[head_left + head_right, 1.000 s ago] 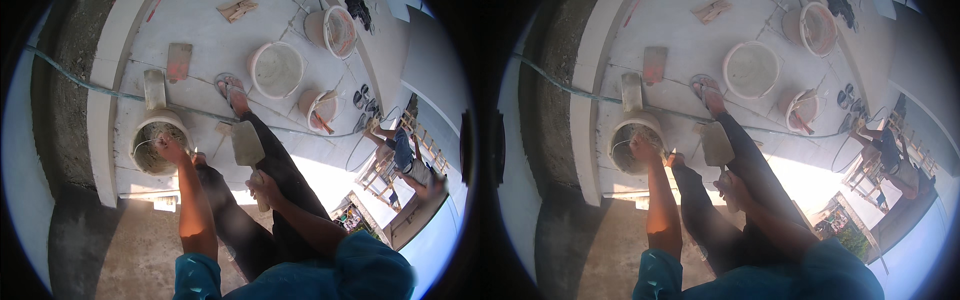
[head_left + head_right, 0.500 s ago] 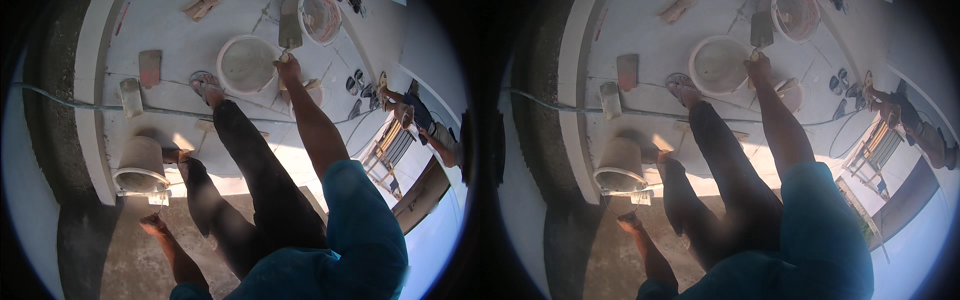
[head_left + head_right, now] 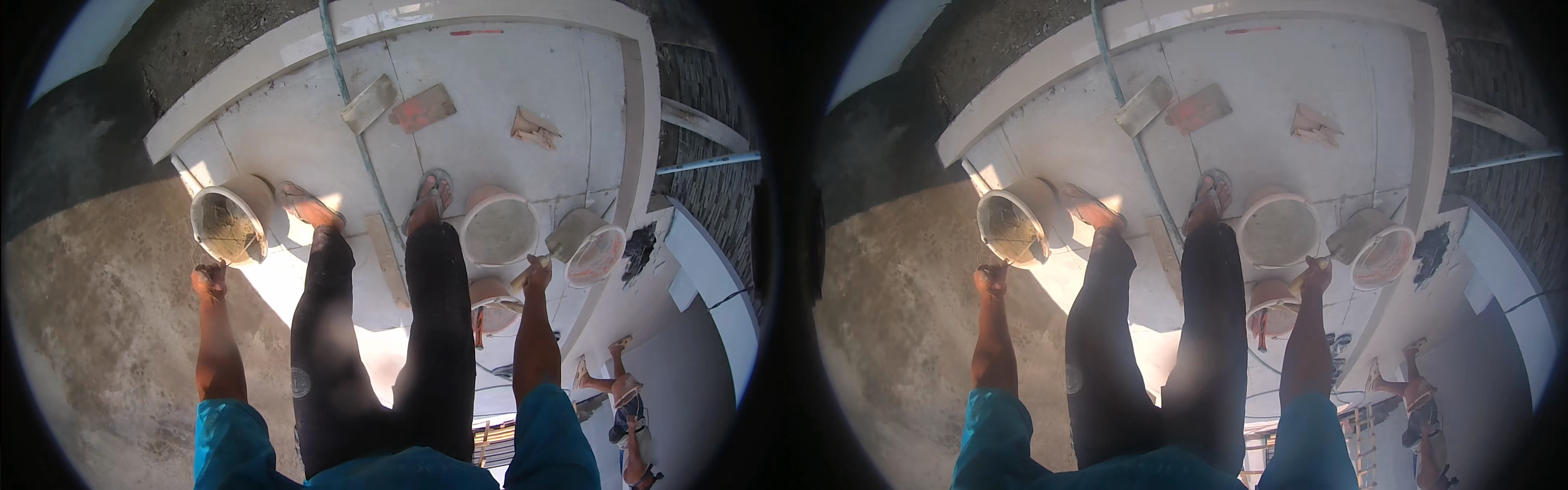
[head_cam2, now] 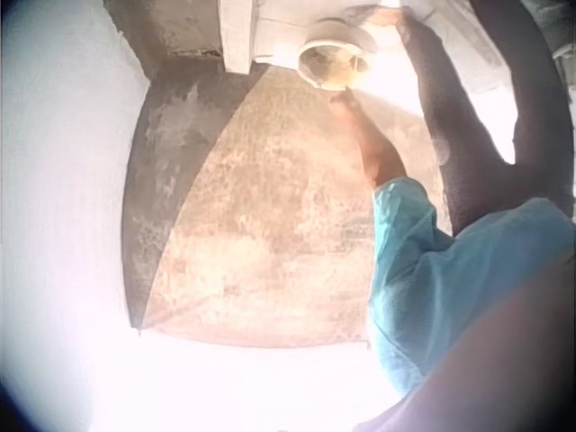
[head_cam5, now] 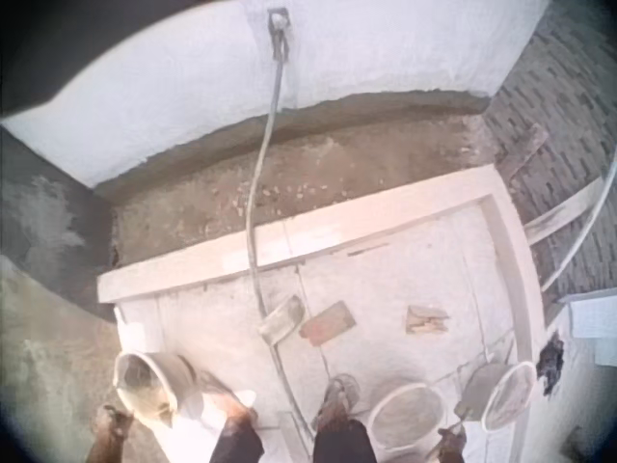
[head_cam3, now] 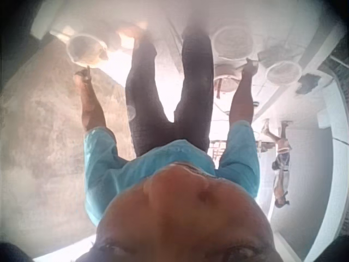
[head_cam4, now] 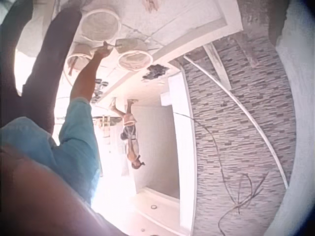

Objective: The person scoops cement from a bucket using a trowel and applies it to a concrete surface, smoothing it with a wooden float. The person repeatedly scoops and applies cement to different sections of the surface.

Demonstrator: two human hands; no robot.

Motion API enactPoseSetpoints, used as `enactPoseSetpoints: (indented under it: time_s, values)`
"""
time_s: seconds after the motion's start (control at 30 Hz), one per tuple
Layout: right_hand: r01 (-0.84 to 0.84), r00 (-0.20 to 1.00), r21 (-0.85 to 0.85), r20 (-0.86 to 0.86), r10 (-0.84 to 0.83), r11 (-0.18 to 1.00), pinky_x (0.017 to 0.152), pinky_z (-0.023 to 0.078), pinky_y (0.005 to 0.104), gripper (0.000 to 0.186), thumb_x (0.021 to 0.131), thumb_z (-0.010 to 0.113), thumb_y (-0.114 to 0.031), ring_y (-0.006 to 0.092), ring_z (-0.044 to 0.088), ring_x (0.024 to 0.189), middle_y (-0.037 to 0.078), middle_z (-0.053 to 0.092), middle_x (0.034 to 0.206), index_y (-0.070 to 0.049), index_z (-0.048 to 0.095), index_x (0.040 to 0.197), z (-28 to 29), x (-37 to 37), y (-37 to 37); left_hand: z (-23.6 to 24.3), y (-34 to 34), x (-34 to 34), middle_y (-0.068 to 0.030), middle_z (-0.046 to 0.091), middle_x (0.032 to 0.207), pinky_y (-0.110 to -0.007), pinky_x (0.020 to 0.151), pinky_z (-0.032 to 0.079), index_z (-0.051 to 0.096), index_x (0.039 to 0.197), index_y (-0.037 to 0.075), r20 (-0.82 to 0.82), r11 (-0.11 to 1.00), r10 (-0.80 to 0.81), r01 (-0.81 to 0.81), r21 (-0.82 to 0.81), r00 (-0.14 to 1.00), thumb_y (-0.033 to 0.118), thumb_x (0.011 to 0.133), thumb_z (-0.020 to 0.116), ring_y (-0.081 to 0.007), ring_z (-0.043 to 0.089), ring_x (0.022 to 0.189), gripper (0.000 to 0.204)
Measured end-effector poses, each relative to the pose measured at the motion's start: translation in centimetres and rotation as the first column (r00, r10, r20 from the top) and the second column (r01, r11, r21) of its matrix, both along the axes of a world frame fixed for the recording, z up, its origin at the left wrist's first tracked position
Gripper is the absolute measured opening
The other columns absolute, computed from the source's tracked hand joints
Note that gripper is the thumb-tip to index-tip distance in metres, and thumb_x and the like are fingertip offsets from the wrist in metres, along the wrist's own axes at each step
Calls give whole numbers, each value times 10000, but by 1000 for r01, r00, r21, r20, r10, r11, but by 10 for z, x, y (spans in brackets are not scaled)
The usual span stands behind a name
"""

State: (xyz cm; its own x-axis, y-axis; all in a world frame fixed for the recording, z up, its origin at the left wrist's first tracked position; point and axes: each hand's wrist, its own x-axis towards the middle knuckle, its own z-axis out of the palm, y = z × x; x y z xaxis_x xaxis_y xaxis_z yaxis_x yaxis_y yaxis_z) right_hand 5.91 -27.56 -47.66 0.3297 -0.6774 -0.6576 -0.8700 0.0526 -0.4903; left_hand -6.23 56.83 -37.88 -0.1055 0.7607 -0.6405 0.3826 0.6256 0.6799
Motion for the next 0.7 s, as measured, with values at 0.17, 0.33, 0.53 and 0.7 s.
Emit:
enactPoseSetpoints:
  time_s: [0.17, 0.33, 0.53, 0.7]
  values:
    - [-144, 988, -36, -62, 141, 989, 852, 488, 402, 362, 763, 746, -84, 240, 595, 903, 84, 598, 983, -47, 601, 1092, -44, 17, -36, -1, 9, -44, -101, 505, 719, -532, 841, 599, 509, 926, 33, -44, 976, 212, -209, 53, 976, 86, 957, 444, -267, 554, 650, 89]
    - [-125, 991, -62, -57, 122, 990, 842, 457, 368, 289, 821, 729, -45, 166, 545, 892, 11, 561, 983, -90, 575, 1061, -50, 25, -37, -17, -4, -78, -95, 515, 701, -567, 880, 586, 506, 912, 30, -87, 979, 205, -202, 36, 975, 68, 987, 432, -270, 571, 654, 112]
    - [37, 997, 32, -71, -34, 999, 781, 510, 401, 319, 841, 704, -26, 157, 563, 789, 28, 568, 926, -127, 521, 1082, 36, 20, 6, -32, -19, -96, -131, 603, 849, -591, 881, 589, 520, 1012, -14, -126, 981, 191, -185, 60, 974, 59, 1006, 457, -304, 642, 719, 96]
    - [-109, 994, 121, 41, 105, 987, 631, 541, 336, 301, 839, 679, -3, 147, 550, 622, 34, 543, 854, -123, 496, 1046, 86, 58, 74, -30, -26, -107, -177, 666, 989, -546, 873, 588, 503, 1240, -90, -529, 989, 113, -148, -24, 841, 25, 984, 514, -322, 702, 887, 282]
